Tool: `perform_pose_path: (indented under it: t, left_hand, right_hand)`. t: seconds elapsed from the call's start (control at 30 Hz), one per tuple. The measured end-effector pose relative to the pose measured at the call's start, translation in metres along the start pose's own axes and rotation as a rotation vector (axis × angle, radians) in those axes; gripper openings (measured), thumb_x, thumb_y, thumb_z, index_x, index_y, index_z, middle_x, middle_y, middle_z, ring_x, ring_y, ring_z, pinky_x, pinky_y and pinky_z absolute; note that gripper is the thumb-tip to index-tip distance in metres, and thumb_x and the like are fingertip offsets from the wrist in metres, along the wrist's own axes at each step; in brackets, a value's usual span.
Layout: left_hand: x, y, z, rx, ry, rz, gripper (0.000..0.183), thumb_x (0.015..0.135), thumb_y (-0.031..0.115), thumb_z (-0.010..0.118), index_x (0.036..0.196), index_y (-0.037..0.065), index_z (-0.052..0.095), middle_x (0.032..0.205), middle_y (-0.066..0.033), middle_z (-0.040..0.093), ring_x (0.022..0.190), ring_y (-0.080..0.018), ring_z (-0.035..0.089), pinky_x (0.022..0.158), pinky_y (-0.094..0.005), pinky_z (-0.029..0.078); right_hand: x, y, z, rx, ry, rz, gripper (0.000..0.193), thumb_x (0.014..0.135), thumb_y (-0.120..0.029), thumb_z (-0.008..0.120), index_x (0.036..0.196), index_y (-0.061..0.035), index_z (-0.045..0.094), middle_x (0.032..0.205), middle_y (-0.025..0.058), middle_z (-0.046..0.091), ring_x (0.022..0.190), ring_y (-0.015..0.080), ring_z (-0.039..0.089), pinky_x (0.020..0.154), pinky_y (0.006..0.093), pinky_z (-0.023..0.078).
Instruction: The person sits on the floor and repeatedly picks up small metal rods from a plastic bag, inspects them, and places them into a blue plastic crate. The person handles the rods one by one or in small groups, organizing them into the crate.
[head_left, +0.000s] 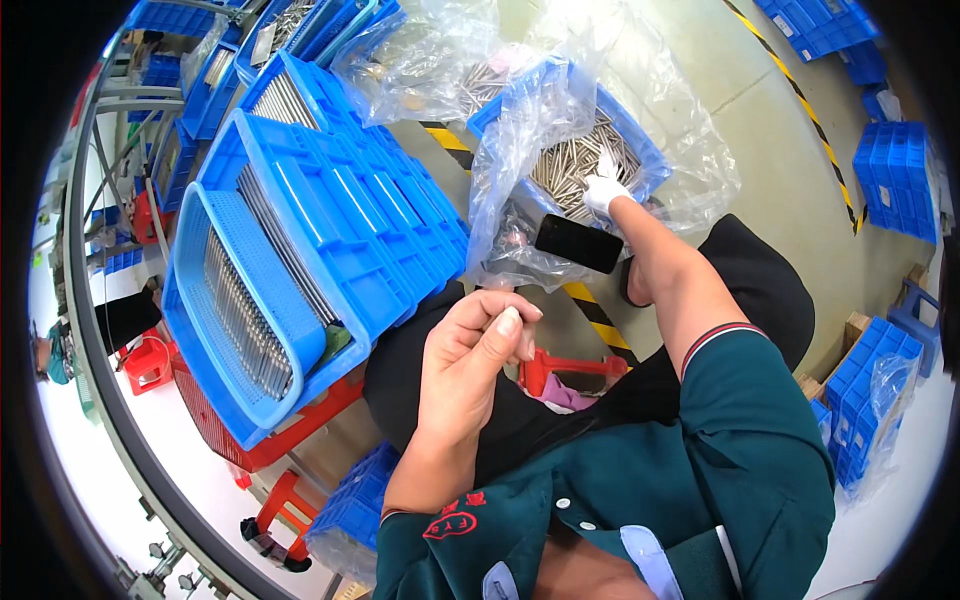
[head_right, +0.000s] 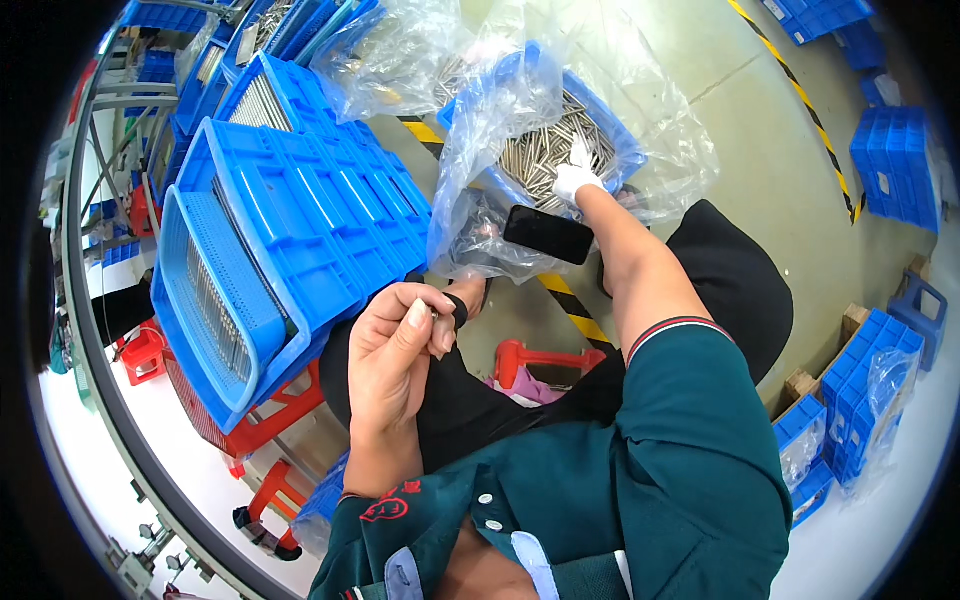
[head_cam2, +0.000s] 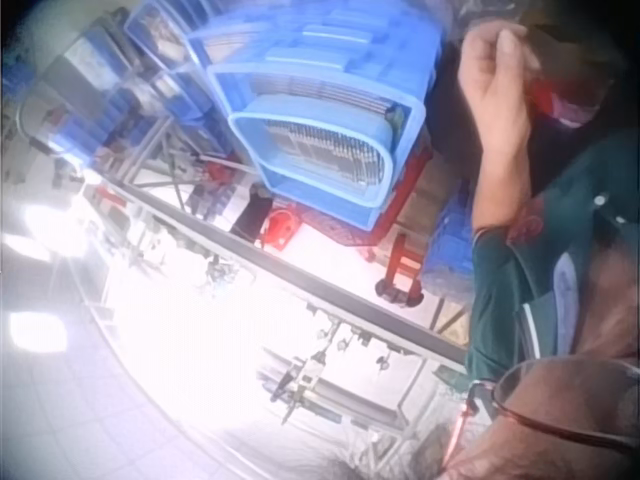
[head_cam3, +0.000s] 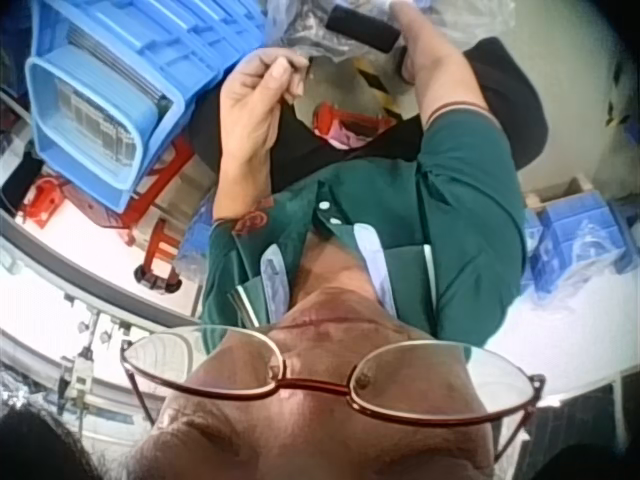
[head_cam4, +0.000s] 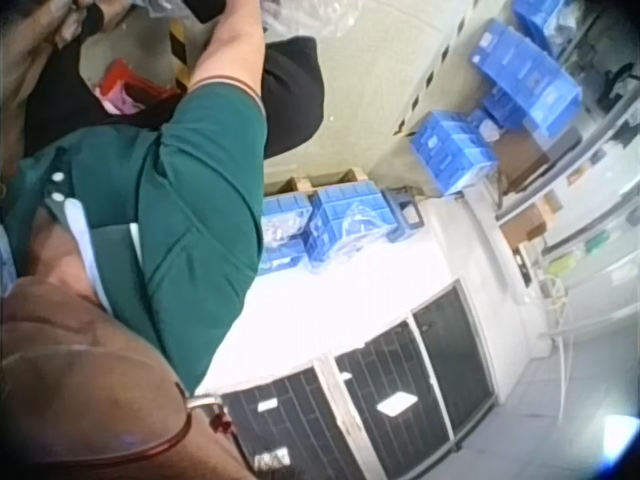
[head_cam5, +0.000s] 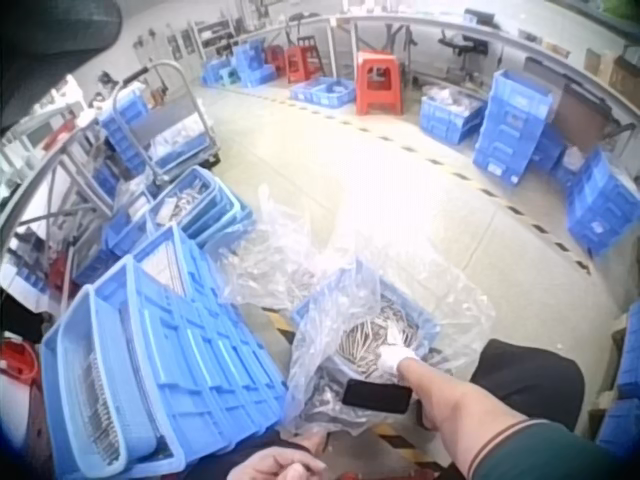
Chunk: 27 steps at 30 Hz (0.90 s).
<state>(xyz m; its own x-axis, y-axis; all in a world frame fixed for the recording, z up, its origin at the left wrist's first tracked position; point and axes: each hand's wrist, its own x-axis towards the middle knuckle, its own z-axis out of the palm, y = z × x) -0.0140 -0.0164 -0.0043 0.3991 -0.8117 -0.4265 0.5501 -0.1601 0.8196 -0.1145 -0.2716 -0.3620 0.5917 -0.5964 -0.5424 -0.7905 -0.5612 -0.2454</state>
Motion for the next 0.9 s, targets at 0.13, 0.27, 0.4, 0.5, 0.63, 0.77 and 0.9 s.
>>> perform_pose_path:
  t: [0.13,0.27,0.4,0.5,0.63,0.77,0.9]
  left_hand:
    - [-0.003,0.000,0.000,-0.008,0.017,-0.001,0.021,0.091,0.018,0.056,0.095,-0.002,0.059,0.073,-0.0052,0.055,0.068,-0.0105,0.050,0.060,-0.0216,0.035]
    - [0.000,0.000,0.003,0.001,-0.033,0.027,0.022,0.091,0.019,0.056,0.095,-0.002,0.059,0.072,-0.0049,0.055,0.067,-0.0104,0.050,0.060,-0.0217,0.035]
    - [-0.001,-0.003,-0.002,-0.002,0.002,0.067,0.023,0.093,0.021,0.054,0.095,-0.002,0.058,0.072,-0.0048,0.055,0.066,-0.0102,0.049,0.059,-0.0220,0.036]
    - [-0.001,-0.001,-0.003,-0.048,0.022,0.108,0.024,0.094,0.022,0.052,0.094,-0.001,0.057,0.071,-0.0048,0.055,0.065,-0.0101,0.049,0.058,-0.0220,0.036]
    - [0.001,0.004,0.003,-0.097,0.093,0.199,0.026,0.095,0.027,0.050,0.092,0.002,0.057,0.073,-0.0043,0.056,0.067,-0.0103,0.050,0.061,-0.0240,0.037]
    - [0.007,0.002,-0.004,0.032,0.165,0.397,0.028,0.096,0.031,0.047,0.092,0.006,0.057,0.085,-0.0057,0.061,0.078,-0.0113,0.054,0.071,-0.0258,0.038]
    - [0.006,0.002,0.005,0.143,0.064,0.496,0.027,0.097,0.031,0.046,0.090,0.008,0.057,0.097,-0.0053,0.064,0.093,-0.0127,0.055,0.080,-0.0275,0.038]
  right_hand:
    - [0.020,0.006,0.005,0.201,0.249,-0.066,0.033,0.079,-0.015,0.049,0.106,0.0019,0.057,0.101,0.0256,0.062,0.093,0.0367,0.062,0.081,0.0440,0.050]
    - [0.025,0.034,-0.016,1.003,-0.106,0.204,0.010,0.083,-0.014,0.053,0.085,-0.0045,0.056,0.068,0.0099,0.058,0.060,0.0223,0.059,0.051,0.0358,0.048]
    - [0.007,0.012,-0.046,1.447,-0.367,0.232,0.012,0.085,-0.010,0.051,0.073,-0.0086,0.053,0.062,0.0032,0.054,0.053,0.0133,0.053,0.041,0.0267,0.038]
    - [-0.015,-0.003,-0.087,1.323,-0.477,0.150,0.014,0.085,-0.013,0.052,0.071,-0.0090,0.051,0.063,0.0002,0.053,0.053,0.0104,0.051,0.040,0.0236,0.035]
    - [-0.051,-0.017,-0.133,1.067,-0.561,-0.018,0.005,0.083,-0.015,0.055,0.084,-0.0139,0.050,0.064,-0.0040,0.050,0.051,0.0041,0.046,0.039,0.0188,0.031]
    - [-0.132,-0.062,-0.193,0.892,-0.708,-0.184,0.008,0.080,-0.013,0.055,0.088,-0.0088,0.054,0.062,-0.0030,0.051,0.049,0.0045,0.046,0.038,0.0188,0.031]
    - [-0.225,-0.103,-0.227,0.848,-0.936,-0.240,0.010,0.087,-0.017,0.058,0.091,-0.0084,0.055,0.063,-0.0025,0.053,0.049,0.0039,0.046,0.040,0.0186,0.033]
